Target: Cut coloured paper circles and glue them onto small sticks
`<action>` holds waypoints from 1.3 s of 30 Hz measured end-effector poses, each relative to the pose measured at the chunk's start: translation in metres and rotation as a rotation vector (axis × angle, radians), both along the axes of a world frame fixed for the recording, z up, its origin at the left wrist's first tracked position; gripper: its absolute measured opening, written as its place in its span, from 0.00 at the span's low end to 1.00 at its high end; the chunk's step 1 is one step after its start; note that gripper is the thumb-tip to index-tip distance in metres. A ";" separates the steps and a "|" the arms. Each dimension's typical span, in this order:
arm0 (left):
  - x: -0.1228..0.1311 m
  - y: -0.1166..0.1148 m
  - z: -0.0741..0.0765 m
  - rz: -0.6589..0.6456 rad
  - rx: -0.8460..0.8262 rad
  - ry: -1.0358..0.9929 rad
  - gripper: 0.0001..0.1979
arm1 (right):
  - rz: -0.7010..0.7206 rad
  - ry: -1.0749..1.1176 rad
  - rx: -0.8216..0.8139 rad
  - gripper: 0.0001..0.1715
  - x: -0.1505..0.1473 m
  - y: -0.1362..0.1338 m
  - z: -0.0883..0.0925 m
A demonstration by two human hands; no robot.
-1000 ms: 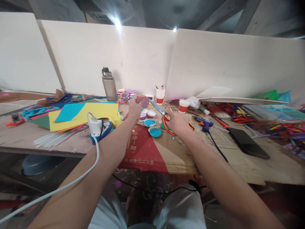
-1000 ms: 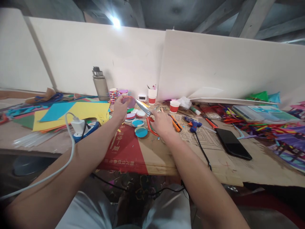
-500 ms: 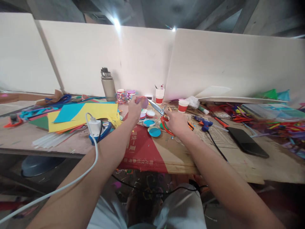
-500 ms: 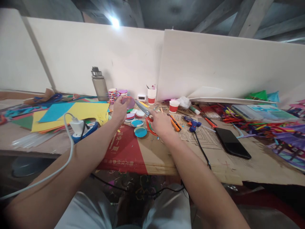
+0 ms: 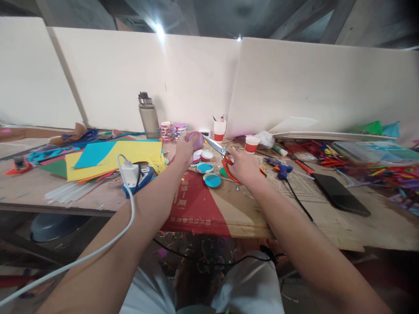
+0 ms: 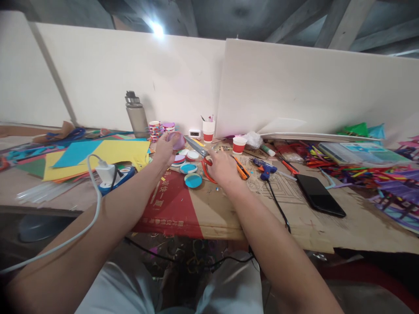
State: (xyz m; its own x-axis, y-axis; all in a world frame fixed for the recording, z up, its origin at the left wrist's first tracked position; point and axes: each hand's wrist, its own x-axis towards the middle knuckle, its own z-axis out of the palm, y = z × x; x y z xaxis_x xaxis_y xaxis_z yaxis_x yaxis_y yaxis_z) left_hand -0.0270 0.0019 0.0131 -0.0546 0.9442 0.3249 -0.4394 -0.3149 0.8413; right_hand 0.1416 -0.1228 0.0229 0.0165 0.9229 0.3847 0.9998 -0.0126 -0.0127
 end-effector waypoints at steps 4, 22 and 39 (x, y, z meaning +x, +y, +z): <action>0.000 -0.003 0.003 -0.047 -0.029 -0.025 0.15 | 0.022 -0.023 0.034 0.23 0.001 0.001 -0.001; -0.007 0.001 0.004 -0.104 -0.067 -0.029 0.17 | 0.035 -0.045 -0.009 0.25 0.002 0.005 -0.001; -0.007 -0.003 0.003 -0.166 -0.085 -0.041 0.15 | 0.026 -0.013 0.046 0.23 0.005 0.005 -0.004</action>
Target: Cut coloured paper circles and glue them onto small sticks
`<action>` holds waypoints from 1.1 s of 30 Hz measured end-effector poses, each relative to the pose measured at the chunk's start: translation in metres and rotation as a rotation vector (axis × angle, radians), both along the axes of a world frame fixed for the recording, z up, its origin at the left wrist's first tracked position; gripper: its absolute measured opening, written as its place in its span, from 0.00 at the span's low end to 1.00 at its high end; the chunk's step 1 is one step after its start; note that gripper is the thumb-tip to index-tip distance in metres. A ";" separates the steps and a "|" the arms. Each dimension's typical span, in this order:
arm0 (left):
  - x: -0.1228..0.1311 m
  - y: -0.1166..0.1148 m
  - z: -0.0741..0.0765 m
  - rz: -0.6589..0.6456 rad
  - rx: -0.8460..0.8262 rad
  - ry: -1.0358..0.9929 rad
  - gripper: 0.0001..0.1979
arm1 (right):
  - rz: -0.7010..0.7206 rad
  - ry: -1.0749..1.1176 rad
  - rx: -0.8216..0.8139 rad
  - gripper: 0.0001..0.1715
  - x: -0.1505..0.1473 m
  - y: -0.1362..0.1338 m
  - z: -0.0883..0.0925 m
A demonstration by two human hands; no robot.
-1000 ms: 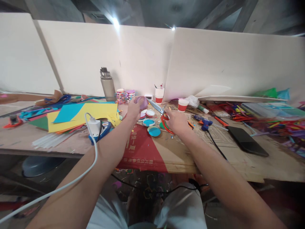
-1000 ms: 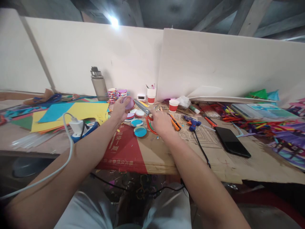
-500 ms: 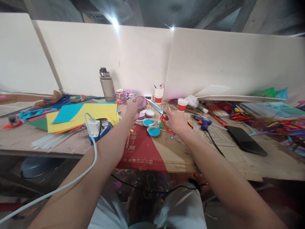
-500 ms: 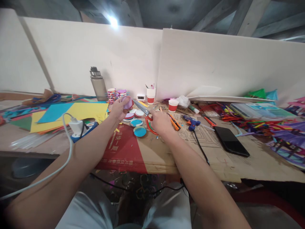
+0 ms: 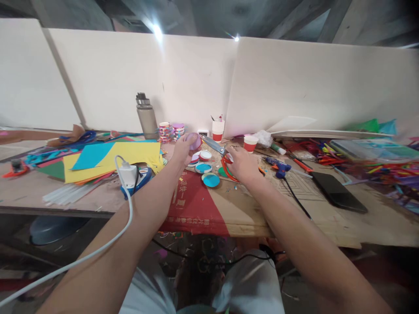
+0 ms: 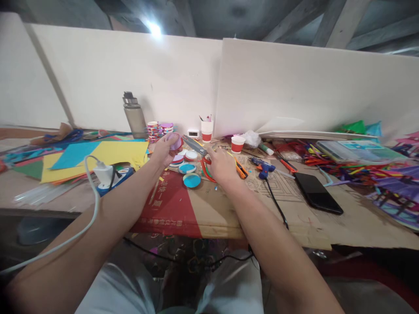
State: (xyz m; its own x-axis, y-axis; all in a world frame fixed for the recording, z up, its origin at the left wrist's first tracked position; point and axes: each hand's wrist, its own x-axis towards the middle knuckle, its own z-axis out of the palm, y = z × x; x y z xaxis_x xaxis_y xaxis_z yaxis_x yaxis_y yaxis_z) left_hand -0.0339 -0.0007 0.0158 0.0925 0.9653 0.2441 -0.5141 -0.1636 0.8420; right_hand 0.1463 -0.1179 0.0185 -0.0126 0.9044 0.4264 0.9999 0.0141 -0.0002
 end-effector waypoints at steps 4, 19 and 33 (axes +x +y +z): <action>0.000 0.001 0.000 -0.013 -0.021 -0.012 0.14 | -0.010 -0.034 0.018 0.23 0.000 0.000 -0.002; 0.003 0.002 0.000 0.026 -0.045 0.034 0.11 | -0.017 -0.062 0.039 0.23 0.000 0.002 -0.005; 0.004 0.001 -0.002 0.003 -0.057 0.046 0.11 | -0.004 -0.107 -0.023 0.23 -0.002 0.004 -0.005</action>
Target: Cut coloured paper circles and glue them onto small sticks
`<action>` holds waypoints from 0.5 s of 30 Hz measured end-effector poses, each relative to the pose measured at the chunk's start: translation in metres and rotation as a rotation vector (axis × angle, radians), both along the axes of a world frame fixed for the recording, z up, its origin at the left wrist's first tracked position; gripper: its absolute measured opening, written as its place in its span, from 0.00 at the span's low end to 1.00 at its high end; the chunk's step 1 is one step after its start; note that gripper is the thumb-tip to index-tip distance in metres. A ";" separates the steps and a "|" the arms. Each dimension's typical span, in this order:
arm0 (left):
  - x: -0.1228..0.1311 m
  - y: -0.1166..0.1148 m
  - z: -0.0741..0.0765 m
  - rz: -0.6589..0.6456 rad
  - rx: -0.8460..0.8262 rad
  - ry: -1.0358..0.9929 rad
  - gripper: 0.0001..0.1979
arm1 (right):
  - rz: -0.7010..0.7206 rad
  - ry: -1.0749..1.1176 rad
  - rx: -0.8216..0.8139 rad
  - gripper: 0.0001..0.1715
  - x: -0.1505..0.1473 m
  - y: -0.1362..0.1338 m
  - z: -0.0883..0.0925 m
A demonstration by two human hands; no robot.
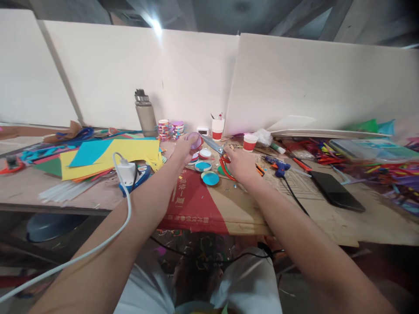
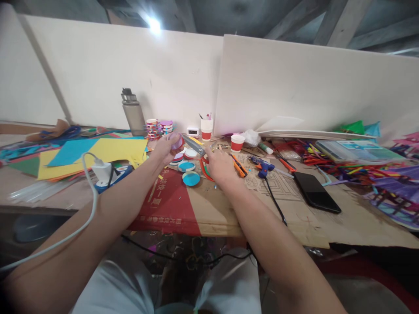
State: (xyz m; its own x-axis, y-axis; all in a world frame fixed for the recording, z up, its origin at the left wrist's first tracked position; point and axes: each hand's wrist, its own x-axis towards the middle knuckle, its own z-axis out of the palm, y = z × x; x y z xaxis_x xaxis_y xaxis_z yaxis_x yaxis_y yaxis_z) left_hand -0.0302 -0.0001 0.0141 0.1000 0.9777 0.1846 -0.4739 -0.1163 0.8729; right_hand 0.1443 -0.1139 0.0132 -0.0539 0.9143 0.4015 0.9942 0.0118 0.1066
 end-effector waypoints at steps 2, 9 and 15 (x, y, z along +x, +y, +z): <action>0.000 -0.001 0.000 -0.005 0.001 -0.006 0.11 | 0.010 -0.004 -0.023 0.22 -0.001 -0.001 0.001; 0.001 -0.005 0.003 -0.006 -0.018 -0.008 0.10 | 0.030 0.018 -0.033 0.22 0.000 -0.001 0.002; 0.001 -0.006 0.004 -0.007 -0.030 -0.024 0.08 | 0.048 0.027 -0.022 0.22 0.001 0.000 0.002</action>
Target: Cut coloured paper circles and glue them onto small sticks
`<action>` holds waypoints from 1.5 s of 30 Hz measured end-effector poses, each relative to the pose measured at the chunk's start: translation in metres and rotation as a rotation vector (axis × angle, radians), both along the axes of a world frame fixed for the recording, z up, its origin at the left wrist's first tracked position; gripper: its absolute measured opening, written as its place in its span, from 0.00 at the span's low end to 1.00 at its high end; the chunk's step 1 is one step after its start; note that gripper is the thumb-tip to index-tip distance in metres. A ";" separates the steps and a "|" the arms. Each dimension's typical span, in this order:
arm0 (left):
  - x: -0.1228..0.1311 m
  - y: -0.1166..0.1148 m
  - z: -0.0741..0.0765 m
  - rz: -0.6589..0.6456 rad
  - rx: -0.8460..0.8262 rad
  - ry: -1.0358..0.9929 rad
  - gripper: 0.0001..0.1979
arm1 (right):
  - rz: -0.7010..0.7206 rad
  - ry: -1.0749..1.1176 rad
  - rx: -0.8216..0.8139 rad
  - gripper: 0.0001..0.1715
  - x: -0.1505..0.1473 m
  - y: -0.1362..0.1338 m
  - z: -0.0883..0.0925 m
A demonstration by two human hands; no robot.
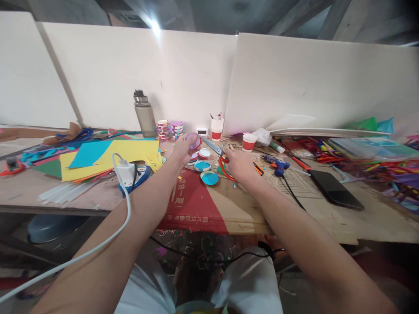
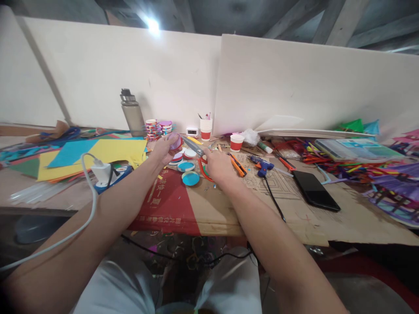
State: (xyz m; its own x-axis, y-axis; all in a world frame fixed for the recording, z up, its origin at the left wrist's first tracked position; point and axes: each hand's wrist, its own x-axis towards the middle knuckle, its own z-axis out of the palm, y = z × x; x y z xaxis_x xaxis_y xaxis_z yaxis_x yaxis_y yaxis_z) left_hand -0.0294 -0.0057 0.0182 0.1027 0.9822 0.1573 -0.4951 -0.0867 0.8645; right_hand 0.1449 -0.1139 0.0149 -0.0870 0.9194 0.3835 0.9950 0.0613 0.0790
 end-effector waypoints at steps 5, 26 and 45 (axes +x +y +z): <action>-0.004 0.003 0.000 -0.014 -0.031 -0.032 0.09 | -0.030 0.032 -0.014 0.23 0.001 0.001 0.000; -0.001 0.003 -0.002 -0.015 0.089 -0.029 0.15 | -0.021 0.089 0.050 0.25 0.001 0.001 -0.001; 0.000 -0.002 -0.001 -0.036 0.062 -0.039 0.16 | -0.010 0.102 0.010 0.25 0.002 0.002 -0.001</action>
State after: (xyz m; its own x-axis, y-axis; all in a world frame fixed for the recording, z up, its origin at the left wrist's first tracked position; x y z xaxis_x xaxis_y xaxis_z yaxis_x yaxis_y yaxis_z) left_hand -0.0292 -0.0073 0.0175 0.1309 0.9663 0.2218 -0.5320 -0.1204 0.8382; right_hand 0.1464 -0.1119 0.0143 -0.0379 0.9160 0.3995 0.9985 0.0509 -0.0220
